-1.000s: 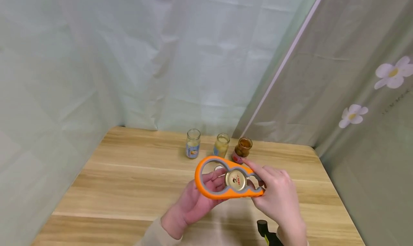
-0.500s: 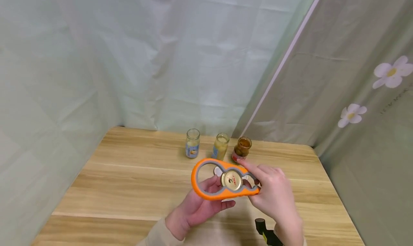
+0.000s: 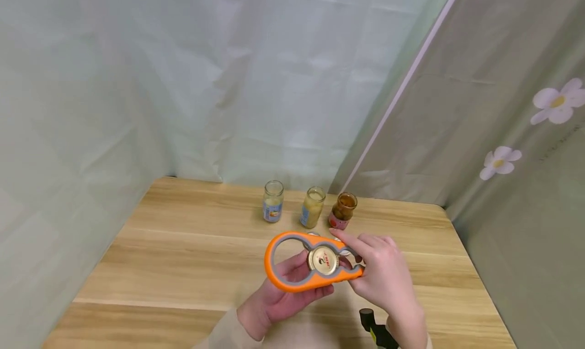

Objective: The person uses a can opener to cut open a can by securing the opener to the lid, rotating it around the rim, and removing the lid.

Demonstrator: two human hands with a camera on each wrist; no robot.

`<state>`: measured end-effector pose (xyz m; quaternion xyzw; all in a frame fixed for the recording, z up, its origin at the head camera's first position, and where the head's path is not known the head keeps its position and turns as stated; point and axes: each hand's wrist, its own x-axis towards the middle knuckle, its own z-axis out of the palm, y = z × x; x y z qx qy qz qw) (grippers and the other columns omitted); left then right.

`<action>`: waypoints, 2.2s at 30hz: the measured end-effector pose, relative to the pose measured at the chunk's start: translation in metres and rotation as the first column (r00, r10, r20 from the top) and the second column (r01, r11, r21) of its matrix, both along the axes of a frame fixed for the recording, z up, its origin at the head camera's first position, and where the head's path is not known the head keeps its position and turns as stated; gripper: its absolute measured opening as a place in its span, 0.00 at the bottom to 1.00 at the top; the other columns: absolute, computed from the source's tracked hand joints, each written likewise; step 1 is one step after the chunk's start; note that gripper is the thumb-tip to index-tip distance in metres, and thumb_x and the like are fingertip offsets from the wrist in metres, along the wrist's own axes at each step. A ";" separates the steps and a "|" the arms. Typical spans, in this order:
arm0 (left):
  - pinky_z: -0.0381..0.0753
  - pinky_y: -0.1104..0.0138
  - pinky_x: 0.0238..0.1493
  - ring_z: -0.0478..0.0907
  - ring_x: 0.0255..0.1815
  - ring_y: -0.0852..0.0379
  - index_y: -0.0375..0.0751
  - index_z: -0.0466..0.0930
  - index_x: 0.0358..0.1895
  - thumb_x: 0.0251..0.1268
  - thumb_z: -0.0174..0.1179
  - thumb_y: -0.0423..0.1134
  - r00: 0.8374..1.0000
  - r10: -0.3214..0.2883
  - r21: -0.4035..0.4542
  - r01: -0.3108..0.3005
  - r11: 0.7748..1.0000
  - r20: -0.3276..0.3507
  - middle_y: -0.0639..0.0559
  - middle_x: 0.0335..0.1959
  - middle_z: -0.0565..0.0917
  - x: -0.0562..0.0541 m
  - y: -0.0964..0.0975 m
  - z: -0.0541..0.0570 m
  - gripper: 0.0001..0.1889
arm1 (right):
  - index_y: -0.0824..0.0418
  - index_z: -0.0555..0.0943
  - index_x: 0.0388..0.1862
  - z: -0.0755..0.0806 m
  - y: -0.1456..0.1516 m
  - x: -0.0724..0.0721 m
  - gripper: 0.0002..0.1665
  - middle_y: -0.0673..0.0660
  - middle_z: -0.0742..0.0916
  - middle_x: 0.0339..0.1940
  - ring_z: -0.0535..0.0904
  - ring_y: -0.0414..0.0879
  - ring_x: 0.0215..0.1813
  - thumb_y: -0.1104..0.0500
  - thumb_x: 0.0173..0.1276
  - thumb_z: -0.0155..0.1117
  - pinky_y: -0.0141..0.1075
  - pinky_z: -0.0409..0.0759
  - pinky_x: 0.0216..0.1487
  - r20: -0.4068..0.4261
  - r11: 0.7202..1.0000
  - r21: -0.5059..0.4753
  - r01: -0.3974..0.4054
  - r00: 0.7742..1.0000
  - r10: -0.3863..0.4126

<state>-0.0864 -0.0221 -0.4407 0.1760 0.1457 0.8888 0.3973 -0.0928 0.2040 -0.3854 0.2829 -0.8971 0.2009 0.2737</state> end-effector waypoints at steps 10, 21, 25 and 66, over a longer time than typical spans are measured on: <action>0.74 0.59 0.71 0.77 0.66 0.54 0.48 0.75 0.72 0.82 0.58 0.51 0.999 -0.048 0.029 0.047 0.998 0.011 0.50 0.68 0.81 -0.001 0.000 -0.003 0.23 | 0.43 0.89 0.64 -0.002 0.003 0.000 0.45 0.37 0.72 0.25 0.67 0.32 0.27 0.67 0.41 0.82 0.41 0.72 0.41 0.013 0.999 -0.005 -0.053 0.998 0.054; 0.69 0.64 0.75 0.71 0.77 0.52 0.42 0.67 0.80 0.85 0.53 0.47 0.996 -0.067 0.043 0.070 0.997 -0.063 0.45 0.75 0.75 -0.002 -0.005 -0.007 0.28 | 0.43 0.87 0.66 -0.005 -0.002 0.000 0.41 0.37 0.73 0.26 0.67 0.32 0.28 0.63 0.48 0.81 0.42 0.73 0.43 0.020 0.996 0.010 -0.085 0.996 0.085; 0.63 0.62 0.79 0.68 0.79 0.51 0.40 0.67 0.80 0.85 0.52 0.46 0.995 -0.066 0.043 0.069 0.997 -0.069 0.45 0.77 0.74 -0.005 -0.003 -0.008 0.28 | 0.44 0.87 0.66 -0.005 0.000 0.000 0.40 0.39 0.75 0.26 0.69 0.33 0.29 0.63 0.50 0.78 0.42 0.73 0.44 0.033 0.997 0.008 -0.074 0.997 0.074; 0.80 0.61 0.58 0.81 0.54 0.49 0.34 0.82 0.63 0.71 0.72 0.40 0.833 0.126 -0.704 -0.528 0.474 -0.539 0.41 0.56 0.86 -0.059 -0.052 -0.018 0.22 | 0.40 0.85 0.69 0.004 0.015 0.000 0.46 0.40 0.77 0.25 0.71 0.36 0.29 0.67 0.49 0.76 0.44 0.71 0.42 0.048 0.999 -0.031 0.028 0.998 -0.027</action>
